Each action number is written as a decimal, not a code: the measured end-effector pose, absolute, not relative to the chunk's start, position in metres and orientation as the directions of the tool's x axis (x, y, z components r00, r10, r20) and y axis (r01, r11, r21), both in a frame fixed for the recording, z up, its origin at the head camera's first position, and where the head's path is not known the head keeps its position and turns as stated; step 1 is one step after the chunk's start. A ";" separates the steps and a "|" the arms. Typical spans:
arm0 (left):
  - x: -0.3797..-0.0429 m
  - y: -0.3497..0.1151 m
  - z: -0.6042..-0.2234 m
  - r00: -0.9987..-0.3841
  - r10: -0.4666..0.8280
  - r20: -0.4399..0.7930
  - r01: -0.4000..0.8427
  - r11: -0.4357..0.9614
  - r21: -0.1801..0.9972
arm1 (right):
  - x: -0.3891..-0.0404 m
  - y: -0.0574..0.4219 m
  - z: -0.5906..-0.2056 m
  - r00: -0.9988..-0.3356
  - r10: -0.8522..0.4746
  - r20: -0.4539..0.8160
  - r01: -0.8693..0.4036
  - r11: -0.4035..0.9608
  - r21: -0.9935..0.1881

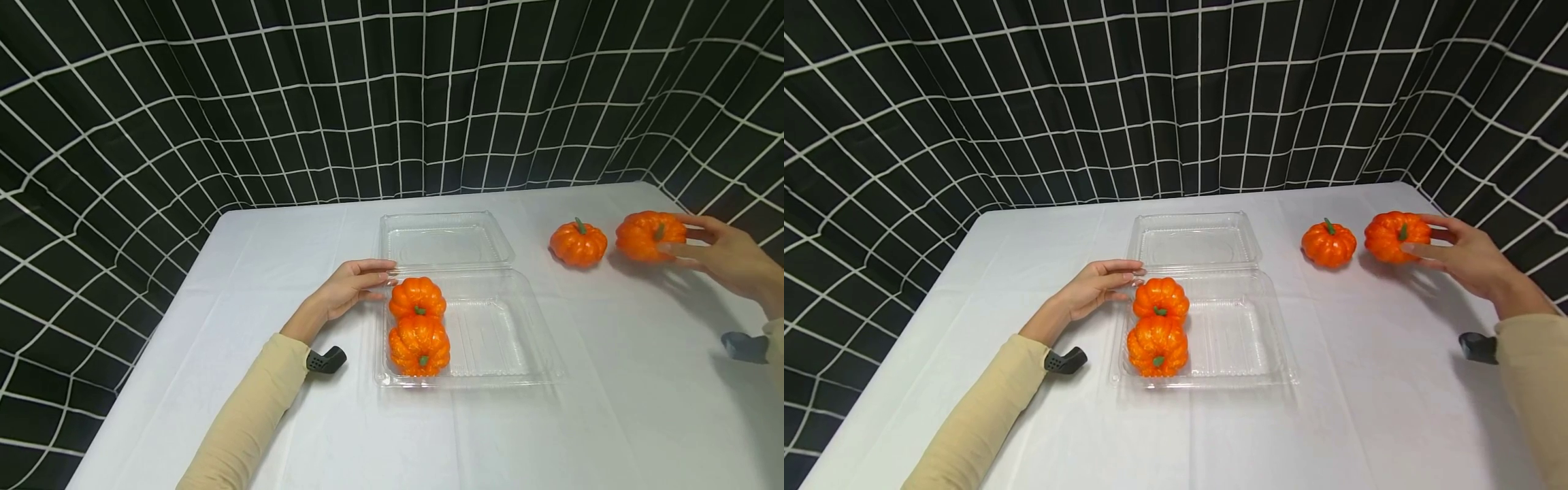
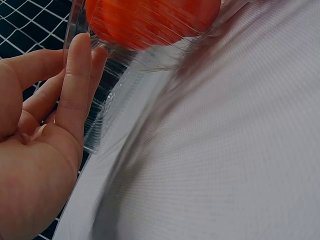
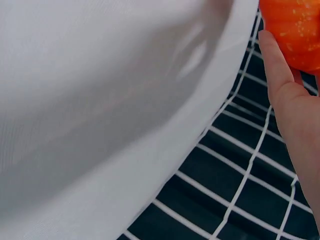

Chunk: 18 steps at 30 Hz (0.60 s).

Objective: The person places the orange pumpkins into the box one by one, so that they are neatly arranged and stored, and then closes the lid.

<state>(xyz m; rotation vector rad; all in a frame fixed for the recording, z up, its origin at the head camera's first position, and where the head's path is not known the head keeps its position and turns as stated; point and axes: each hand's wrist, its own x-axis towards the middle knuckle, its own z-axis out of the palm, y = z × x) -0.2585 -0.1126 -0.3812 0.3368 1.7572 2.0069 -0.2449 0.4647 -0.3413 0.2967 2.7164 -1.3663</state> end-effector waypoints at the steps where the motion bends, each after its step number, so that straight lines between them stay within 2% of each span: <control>1: -0.259 -0.113 -0.381 -0.870 0.481 -0.108 -0.170 -0.087 0.981 | -0.245 0.462 -0.340 -0.979 0.130 -0.157 0.204 0.587 -0.784; 8: -0.259 -0.113 -0.381 -0.873 0.475 -0.110 -0.165 -0.077 0.983 | -0.249 0.444 -0.332 -0.989 0.102 -0.110 0.150 0.630 -0.762; 18: -0.257 -0.113 -0.379 -0.869 0.481 -0.113 -0.173 -0.082 0.981 | -0.247 0.435 -0.322 -0.989 0.144 -0.015 0.110 0.680 -0.725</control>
